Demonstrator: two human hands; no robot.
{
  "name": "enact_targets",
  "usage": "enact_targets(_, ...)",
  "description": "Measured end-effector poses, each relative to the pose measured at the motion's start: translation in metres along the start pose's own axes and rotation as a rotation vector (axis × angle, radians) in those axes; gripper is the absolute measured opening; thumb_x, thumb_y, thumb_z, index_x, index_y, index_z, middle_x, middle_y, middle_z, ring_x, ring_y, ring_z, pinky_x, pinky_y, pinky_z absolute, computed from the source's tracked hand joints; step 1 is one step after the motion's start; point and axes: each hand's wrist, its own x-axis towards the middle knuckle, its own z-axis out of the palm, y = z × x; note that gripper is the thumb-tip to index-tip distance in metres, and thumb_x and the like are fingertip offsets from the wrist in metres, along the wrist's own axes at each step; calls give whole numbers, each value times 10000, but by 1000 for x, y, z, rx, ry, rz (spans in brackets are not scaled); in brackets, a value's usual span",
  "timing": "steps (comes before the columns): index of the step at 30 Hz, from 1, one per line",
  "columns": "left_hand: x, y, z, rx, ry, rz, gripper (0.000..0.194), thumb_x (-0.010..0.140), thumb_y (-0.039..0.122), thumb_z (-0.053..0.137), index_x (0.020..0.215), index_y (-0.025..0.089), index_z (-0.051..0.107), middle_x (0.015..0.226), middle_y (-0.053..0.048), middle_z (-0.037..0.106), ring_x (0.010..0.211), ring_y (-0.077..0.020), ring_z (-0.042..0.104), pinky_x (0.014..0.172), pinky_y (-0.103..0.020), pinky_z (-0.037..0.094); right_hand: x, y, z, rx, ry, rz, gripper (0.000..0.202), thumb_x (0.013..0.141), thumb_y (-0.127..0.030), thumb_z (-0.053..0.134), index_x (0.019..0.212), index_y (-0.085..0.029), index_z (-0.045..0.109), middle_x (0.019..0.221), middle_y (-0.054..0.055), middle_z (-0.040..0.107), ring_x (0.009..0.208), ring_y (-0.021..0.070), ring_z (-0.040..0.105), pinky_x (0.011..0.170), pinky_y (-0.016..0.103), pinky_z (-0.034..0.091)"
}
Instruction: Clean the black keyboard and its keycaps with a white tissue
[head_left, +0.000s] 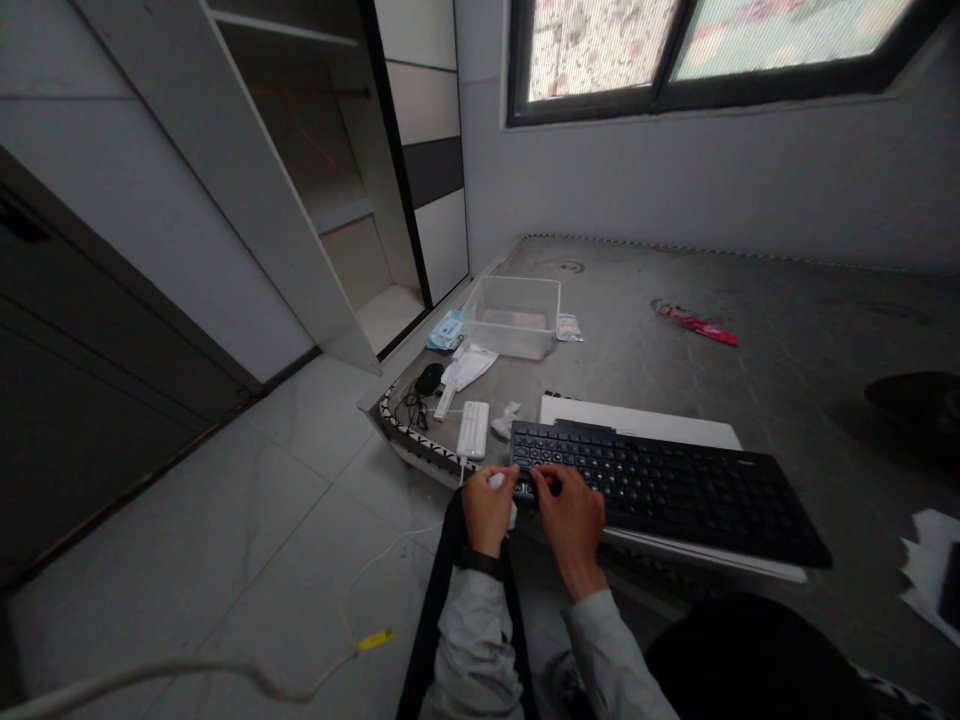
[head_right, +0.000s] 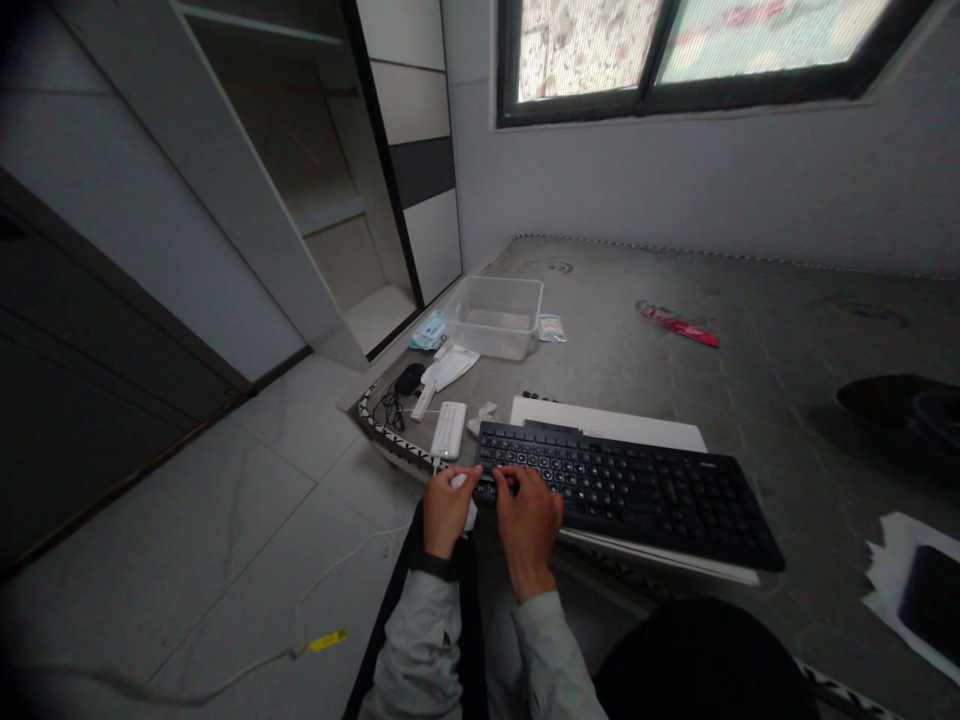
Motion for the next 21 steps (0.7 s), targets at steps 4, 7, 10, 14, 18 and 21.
enact_targets(4,1,0,-2,-16,-23,0,386,761,519,601,769,157,734,696,-60,741,653,-181,651,608,-245,454,0,3,1,24,2,-11,295,870,-444,500,823,-225,692,864,42,731,810,210,630,720,318,288)
enact_targets(7,2,0,-2,-9,-23,-7,406,759,537,596,778,158,740,679,-57,740,647,-183,653,592,-243,447,0,5,2,43,-7,-14,292,868,-442,501,833,-227,696,873,40,728,819,207,631,729,315,295)
enact_targets(10,1,1,-3,26,-10,-6,384,763,529,596,764,172,739,674,-54,740,628,-181,651,577,-244,433,0,7,2,57,-12,-12,294,866,-444,500,846,-225,697,888,44,728,833,209,631,739,318,299)
enact_targets(14,-4,7,-4,149,45,51,321,785,490,591,731,205,728,679,-62,737,629,-186,651,574,-252,407,0,9,1,84,-23,-21,279,853,-448,523,879,-232,697,922,45,728,850,209,633,747,319,304)
enact_targets(18,-6,11,-4,186,76,42,283,781,472,608,703,216,701,684,-61,732,637,-188,649,578,-252,392,-2,9,1,98,-28,-29,255,849,-426,535,899,-235,695,920,37,724,861,207,630,762,315,316)
enact_targets(21,-3,6,-1,103,42,-2,268,768,462,624,709,207,681,699,-46,728,659,-181,652,613,-247,422,-1,8,2,88,-22,-16,253,846,-423,535,891,-233,696,909,36,723,855,210,630,760,317,315)
